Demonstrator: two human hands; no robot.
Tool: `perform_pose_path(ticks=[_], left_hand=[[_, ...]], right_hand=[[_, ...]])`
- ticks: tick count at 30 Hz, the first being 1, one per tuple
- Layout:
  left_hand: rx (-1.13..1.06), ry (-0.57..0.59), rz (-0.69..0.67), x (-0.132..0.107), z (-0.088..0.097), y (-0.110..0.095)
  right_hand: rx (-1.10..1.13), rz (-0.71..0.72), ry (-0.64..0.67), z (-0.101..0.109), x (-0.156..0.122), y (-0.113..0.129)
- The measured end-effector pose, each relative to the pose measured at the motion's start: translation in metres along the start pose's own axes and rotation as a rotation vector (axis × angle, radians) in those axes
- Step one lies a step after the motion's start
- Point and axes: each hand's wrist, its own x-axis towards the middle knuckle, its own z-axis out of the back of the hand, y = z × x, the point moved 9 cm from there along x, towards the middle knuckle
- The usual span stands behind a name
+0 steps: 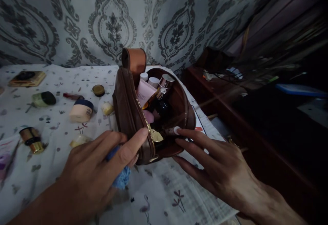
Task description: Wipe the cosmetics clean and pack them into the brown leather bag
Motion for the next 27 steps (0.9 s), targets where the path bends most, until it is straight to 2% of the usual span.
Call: perform_pose_path(ticks=[5, 8, 11, 14, 19, 23, 27], left_hand=[[0.001, -0.008, 0.036, -0.026, 0.004, 0.004], [0.025, 0.041, 0.073, -0.055, -0.004, 0.005], [0.074, 0.118, 0.077, -0.084, -0.017, 0.002], [0.114, 0.195, 0.110, -0.109, -0.025, 0.004], [0.160, 0.238, 0.184, -0.137, -0.020, 0.019], [0.164, 0.299, 0.283, -0.153, -0.014, 0.043], [0.199, 0.301, 0.436, -0.155, 0.002, 0.076]], right_hand=[[0.044, -0.047, -0.054, 0.008, -0.009, 0.004], [0.086, -0.075, -0.109, 0.016, -0.016, 0.013], [0.175, -0.047, -0.133, 0.014, -0.020, 0.031], [0.262, 0.048, -0.134, 0.003, -0.016, 0.058], [0.362, 0.178, -0.096, -0.019, -0.004, 0.103], [0.480, 0.172, 0.039, -0.045, 0.009, 0.124], [0.595, 0.112, 0.178, -0.075, 0.026, 0.141]])
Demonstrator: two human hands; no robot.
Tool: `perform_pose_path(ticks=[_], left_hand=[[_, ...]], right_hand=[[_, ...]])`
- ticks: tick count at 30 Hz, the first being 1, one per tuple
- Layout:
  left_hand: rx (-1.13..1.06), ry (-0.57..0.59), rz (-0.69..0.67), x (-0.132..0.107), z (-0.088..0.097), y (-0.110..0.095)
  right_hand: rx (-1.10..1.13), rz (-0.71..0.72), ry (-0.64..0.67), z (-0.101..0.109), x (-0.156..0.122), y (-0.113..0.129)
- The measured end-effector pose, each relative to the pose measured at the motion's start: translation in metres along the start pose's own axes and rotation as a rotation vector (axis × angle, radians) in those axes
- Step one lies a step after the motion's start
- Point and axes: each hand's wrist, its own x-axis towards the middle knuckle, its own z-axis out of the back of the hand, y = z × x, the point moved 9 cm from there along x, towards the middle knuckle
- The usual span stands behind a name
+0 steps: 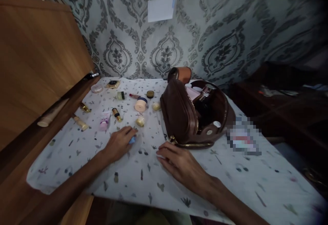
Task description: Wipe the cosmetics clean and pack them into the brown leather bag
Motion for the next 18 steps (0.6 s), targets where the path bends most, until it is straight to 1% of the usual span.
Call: perform_pose_path(ticks=[3, 4, 6, 8, 10, 12, 13, 15, 16, 18], left_hand=[[-0.044, -0.067, 0.102, 0.015, 0.015, 0.018], [-0.071, -0.097, 0.110, 0.021, 0.019, 0.021], [-0.136, -0.135, 0.079, 0.033, 0.022, 0.021], [-0.193, -0.120, 0.013, 0.043, 0.016, 0.016], [-0.228, -0.075, -0.040, 0.051, 0.007, 0.012], [-0.257, -0.062, -0.036, 0.055, 0.000, 0.013], [-0.285, -0.080, -0.014, 0.055, 0.000, 0.015], [-0.388, -0.150, 0.049, 0.055, 0.003, 0.019], [-0.464, -0.186, 0.078, 0.055, 0.006, 0.021], [-0.646, -0.232, 0.118, 0.054, 0.007, 0.020]], right_hand=[[0.096, -0.132, 0.046, -0.019, 0.020, -0.009], [0.131, -0.176, 0.040, -0.023, 0.027, -0.012], [0.221, -0.259, -0.001, -0.031, 0.039, -0.021], [0.361, -0.356, -0.065, -0.041, 0.048, -0.035], [0.526, -0.462, -0.121, -0.055, 0.052, -0.053], [0.649, -0.541, -0.161, -0.070, 0.052, -0.069], [0.691, -0.570, -0.192, -0.076, 0.051, -0.077], [0.766, -0.594, -0.269, -0.083, 0.046, -0.087], [0.803, -0.583, -0.305, -0.084, 0.044, -0.089], [0.875, -0.506, -0.347, -0.082, 0.044, -0.086]])
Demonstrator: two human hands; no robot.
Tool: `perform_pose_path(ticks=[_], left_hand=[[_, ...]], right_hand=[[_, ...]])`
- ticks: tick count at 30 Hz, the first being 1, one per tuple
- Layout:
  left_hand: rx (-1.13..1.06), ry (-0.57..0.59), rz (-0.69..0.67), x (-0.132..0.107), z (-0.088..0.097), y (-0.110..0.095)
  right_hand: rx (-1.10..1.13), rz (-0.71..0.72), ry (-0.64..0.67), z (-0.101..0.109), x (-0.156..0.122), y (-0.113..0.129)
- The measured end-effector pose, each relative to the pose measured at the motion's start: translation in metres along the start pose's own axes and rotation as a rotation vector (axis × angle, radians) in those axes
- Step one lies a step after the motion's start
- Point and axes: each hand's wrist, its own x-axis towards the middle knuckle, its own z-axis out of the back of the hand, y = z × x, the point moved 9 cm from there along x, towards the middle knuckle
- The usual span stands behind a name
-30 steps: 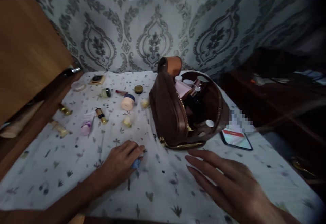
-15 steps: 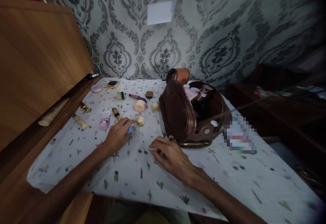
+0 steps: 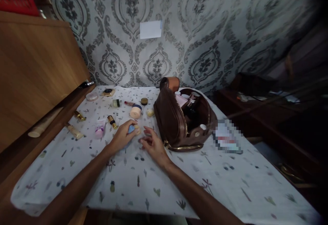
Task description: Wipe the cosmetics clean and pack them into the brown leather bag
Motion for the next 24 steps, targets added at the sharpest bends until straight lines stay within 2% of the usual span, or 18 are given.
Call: perform_pose_path(ticks=[3, 5, 10, 16, 18, 20, 22, 24], left_hand=[[-0.206, -0.026, 0.074, 0.000, -0.007, -0.003], [-0.260, -0.031, 0.113, -0.001, -0.014, -0.005], [-0.230, -0.061, 0.157, -0.003, -0.019, -0.005], [-0.158, -0.133, 0.152, -0.004, -0.005, -0.001], [-0.137, -0.184, 0.104, -0.005, 0.003, -0.003], [-0.106, -0.202, -0.013, -0.008, 0.006, -0.013], [-0.033, -0.133, -0.137, -0.011, -0.002, -0.025], [0.067, -0.023, -0.181, -0.014, -0.015, -0.030]], right_hand=[[0.095, 0.092, 0.062, -0.003, -0.004, 0.013], [0.125, 0.098, 0.057, -0.001, -0.004, 0.018], [0.104, 0.049, 0.050, -0.001, -0.003, 0.019], [0.262, 0.004, 0.059, -0.006, -0.001, 0.021], [0.256, 0.001, 0.036, -0.004, 0.001, 0.020], [0.190, 0.002, 0.020, -0.002, 0.001, 0.017], [0.103, 0.038, 0.025, -0.002, 0.001, 0.018], [0.035, 0.098, 0.044, -0.004, -0.001, 0.021]])
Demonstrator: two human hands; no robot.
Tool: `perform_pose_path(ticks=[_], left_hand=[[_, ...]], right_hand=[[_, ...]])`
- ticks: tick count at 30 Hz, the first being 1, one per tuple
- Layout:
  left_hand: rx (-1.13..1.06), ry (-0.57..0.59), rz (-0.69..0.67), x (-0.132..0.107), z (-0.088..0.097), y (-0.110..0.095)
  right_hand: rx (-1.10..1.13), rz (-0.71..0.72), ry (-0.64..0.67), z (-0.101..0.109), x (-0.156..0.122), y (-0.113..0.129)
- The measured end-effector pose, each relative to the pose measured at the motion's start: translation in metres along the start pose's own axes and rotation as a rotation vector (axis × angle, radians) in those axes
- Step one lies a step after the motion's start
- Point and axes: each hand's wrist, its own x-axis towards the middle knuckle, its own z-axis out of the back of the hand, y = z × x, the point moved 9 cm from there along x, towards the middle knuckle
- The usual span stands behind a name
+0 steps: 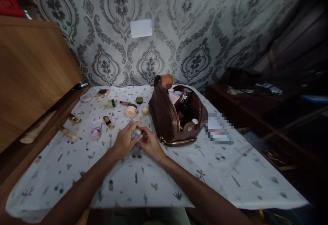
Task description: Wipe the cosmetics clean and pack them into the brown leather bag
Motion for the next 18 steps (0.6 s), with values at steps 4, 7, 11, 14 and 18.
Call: perform_pose_path(ticks=[4, 7, 11, 14, 18], left_hand=[[0.092, 0.064, 0.065, -0.003, -0.009, 0.003], [0.061, 0.039, 0.095, -0.003, -0.007, 0.004], [-0.025, 0.026, 0.141, -0.001, -0.005, 0.007], [-0.119, 0.072, 0.203, 0.001, -0.009, 0.011], [-0.262, 0.111, 0.265, 0.002, -0.013, 0.017]], right_hand=[[-0.168, 0.116, -0.004, 0.000, -0.005, 0.012], [-0.299, 0.206, -0.006, -0.001, -0.008, 0.021], [-0.439, 0.249, 0.023, -0.005, -0.012, 0.022], [-0.524, 0.260, 0.056, -0.008, -0.015, 0.023], [-0.562, 0.271, 0.073, -0.009, -0.017, 0.027]])
